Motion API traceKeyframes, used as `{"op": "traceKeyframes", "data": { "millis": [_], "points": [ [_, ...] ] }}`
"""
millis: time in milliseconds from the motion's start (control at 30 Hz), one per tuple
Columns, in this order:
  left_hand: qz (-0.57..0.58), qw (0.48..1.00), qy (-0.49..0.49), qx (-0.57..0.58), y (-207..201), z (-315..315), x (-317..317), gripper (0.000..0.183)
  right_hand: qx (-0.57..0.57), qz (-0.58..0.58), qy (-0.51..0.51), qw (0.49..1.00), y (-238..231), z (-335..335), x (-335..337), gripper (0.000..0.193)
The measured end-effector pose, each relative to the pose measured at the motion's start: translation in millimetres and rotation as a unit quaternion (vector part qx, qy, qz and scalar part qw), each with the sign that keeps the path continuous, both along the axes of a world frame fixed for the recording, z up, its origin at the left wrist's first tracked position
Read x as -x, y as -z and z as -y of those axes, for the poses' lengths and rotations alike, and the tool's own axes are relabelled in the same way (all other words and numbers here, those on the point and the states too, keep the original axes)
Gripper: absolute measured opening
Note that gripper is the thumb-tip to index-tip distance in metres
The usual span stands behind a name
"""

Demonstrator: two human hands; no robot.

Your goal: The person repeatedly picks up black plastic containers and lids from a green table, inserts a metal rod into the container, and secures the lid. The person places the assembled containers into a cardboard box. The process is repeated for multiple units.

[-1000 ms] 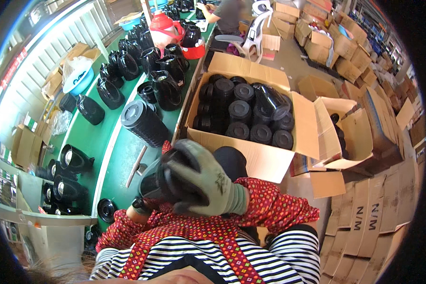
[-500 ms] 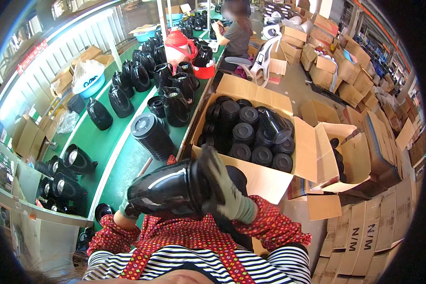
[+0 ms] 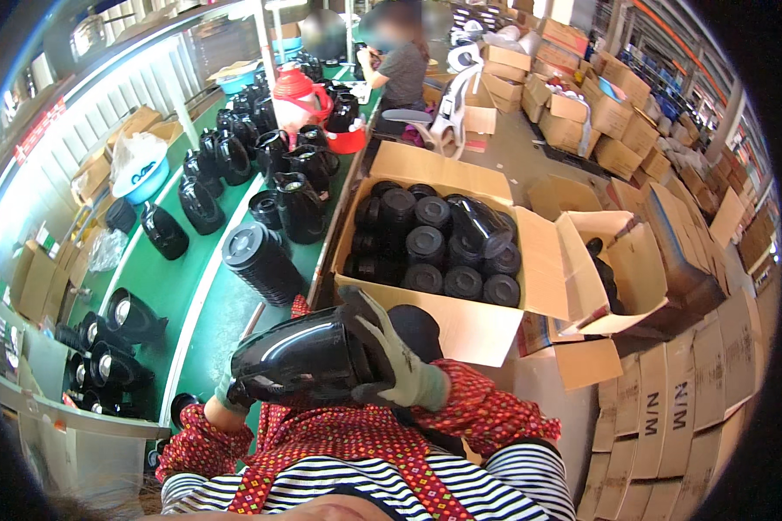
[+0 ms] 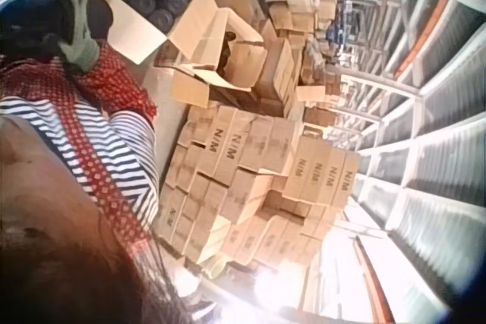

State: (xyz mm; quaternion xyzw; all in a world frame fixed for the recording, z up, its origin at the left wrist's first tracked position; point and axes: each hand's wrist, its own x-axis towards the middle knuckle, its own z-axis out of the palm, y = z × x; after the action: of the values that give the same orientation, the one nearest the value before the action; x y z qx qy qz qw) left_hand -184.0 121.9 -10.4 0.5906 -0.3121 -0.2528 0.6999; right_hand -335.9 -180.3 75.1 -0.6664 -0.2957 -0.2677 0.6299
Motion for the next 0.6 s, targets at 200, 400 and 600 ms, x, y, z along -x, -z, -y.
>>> {"op": "traceKeyframes", "data": {
  "millis": [200, 400, 600],
  "points": [
    [0.594, 0.795, -0.013, -0.123, -150, 49, 31, 0.058, -0.446, -0.438, -0.131, 0.769, 49, 6, 2, 0.066],
    [0.364, 0.923, -0.015, -0.124, -66, 25, -1, 0.047, -0.157, -0.266, 0.010, 0.951, 10, -5, 11, 0.087],
    [0.106, 0.984, 0.144, -0.023, -42, 64, 44, 0.052, 0.289, 0.071, 0.040, 0.954, -45, 18, 4, 0.106]
  ]
}}
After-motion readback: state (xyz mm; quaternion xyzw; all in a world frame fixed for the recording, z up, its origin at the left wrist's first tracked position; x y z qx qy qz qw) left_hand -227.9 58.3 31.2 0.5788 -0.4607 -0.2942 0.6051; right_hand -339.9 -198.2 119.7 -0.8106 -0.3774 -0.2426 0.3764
